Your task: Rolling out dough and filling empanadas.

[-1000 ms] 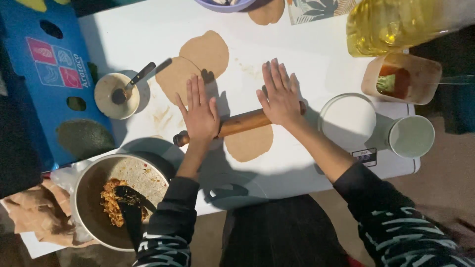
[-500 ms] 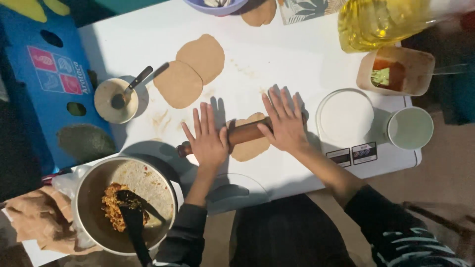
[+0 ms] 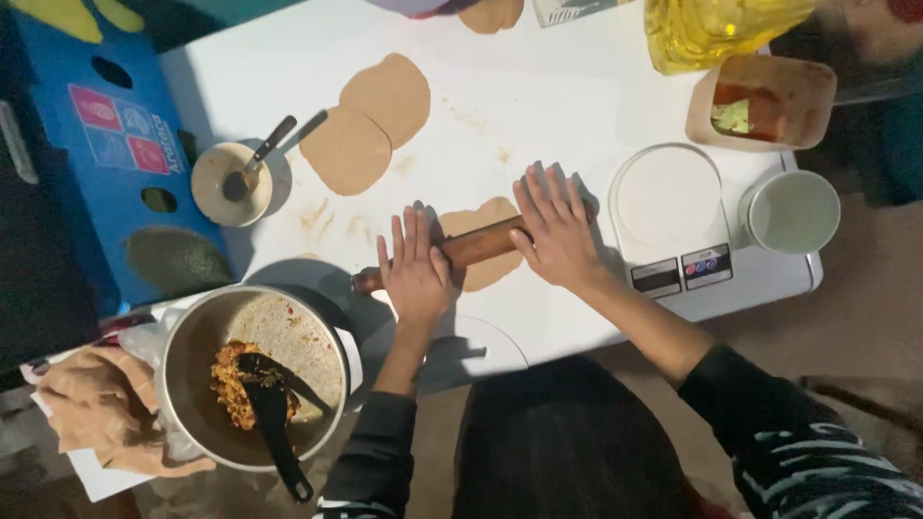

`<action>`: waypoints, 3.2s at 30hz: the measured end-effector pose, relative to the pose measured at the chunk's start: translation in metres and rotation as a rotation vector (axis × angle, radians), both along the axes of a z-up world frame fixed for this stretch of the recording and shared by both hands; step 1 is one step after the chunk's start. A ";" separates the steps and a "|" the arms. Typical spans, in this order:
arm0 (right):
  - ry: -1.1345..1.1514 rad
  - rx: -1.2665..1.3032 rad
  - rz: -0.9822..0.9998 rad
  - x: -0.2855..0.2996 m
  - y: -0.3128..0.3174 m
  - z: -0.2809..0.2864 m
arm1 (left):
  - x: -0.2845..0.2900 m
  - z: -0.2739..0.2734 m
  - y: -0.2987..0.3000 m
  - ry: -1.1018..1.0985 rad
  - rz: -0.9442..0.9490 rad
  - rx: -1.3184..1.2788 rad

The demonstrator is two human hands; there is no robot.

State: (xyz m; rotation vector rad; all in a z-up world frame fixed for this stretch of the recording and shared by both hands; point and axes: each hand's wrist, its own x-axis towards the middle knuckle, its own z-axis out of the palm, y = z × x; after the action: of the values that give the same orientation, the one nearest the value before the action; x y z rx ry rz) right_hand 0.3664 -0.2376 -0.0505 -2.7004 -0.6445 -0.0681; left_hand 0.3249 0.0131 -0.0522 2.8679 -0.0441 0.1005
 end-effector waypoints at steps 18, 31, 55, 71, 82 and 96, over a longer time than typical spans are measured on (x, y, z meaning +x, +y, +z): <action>0.045 -0.152 0.056 -0.061 -0.008 0.008 | -0.058 -0.014 0.001 -0.056 -0.064 -0.078; 0.045 0.081 -0.104 0.119 0.033 -0.016 | 0.113 0.008 0.030 -0.122 0.073 -0.093; 0.041 0.064 0.028 -0.063 -0.020 0.007 | -0.081 0.013 0.020 -0.018 -0.124 -0.055; 0.320 0.050 0.242 0.035 -0.040 0.015 | 0.022 0.033 0.035 0.117 -0.109 -0.027; 0.522 0.261 0.307 0.086 -0.042 0.061 | 0.025 0.057 0.047 0.160 -0.132 0.078; 0.168 0.215 0.115 0.185 -0.110 0.020 | 0.014 0.018 0.001 -0.145 0.098 -0.263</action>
State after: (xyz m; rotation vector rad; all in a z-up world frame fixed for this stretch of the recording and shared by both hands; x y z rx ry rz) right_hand 0.5511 -0.3471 -0.0303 -2.4275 -0.6965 0.1123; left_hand 0.3385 0.0143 -0.0338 2.5947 0.0757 0.3102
